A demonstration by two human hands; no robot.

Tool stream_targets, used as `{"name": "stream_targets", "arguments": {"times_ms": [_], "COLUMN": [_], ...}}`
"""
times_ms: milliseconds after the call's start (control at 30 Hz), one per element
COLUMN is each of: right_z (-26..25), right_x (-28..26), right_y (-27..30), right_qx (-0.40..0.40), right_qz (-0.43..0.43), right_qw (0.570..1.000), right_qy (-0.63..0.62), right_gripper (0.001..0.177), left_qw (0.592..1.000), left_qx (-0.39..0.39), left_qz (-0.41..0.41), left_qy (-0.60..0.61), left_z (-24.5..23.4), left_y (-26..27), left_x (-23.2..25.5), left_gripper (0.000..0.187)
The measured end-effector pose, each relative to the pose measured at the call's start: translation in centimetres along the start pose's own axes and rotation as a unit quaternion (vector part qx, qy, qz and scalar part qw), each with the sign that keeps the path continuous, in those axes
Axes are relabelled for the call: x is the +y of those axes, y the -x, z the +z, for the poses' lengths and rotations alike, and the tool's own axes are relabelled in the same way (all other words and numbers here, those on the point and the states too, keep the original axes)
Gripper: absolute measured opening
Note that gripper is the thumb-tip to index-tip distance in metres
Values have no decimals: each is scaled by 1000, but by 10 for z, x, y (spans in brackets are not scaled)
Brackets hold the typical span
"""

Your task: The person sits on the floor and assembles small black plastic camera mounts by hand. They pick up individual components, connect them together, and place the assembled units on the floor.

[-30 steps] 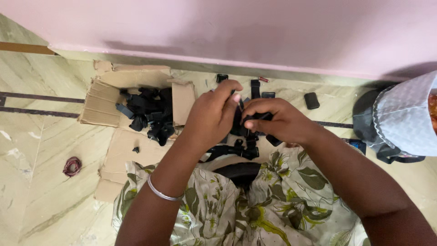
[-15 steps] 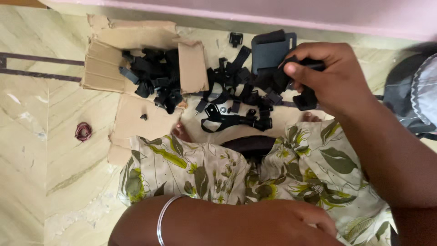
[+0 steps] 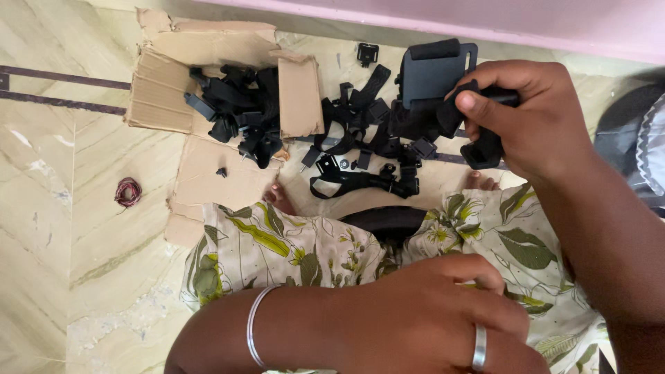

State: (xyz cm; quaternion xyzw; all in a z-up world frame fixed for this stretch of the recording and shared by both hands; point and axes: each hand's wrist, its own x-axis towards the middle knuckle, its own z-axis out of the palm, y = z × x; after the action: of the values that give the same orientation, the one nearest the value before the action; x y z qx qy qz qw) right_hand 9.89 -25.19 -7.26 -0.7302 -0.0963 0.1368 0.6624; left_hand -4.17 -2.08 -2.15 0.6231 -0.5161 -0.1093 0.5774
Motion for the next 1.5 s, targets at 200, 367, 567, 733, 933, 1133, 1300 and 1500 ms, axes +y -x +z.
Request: {"name": "stream_targets", "arguments": {"times_ms": [200, 367, 567, 733, 933, 1133, 1300, 1500], "right_z": [-1, 3, 4, 8, 14, -2, -3, 2], "right_x": [1, 0, 8, 18, 26, 16, -4, -7], "right_y": [0, -2, -4, -9, -8, -22, -22, -16], "right_qx": [7, 8, 6, 19, -49, 72, 71, -13], "right_qz": [10, 12, 17, 30, 14, -30, 18, 8], "right_qw": [1000, 1000, 999, 996, 997, 983, 981, 987], "right_qy": [-21, -15, -40, -78, -55, -166, -180, -162], "right_gripper": [7, 7, 8, 12, 14, 11, 19, 13], "left_qw": [999, 998, 954, 875, 844, 801, 827, 841], "left_qx": [44, 52, 255, 397, 397, 460, 442, 438], "left_qz": [-20, -23, 17, -202, -286, -207, -201, -199], "left_qy": [-2, -21, -155, -189, 219, 324, 283, 247], "left_z": [-1, -12, -38, -71, -57, -53, -56, -54], "left_y": [-4, -10, -17, -23, -20, -18, -23, -27], "left_x": [9, 14, -6, -72, -124, -131, -122, -114], "left_gripper": [22, 20, 26, 39, 27, 27, 42, 33]}}
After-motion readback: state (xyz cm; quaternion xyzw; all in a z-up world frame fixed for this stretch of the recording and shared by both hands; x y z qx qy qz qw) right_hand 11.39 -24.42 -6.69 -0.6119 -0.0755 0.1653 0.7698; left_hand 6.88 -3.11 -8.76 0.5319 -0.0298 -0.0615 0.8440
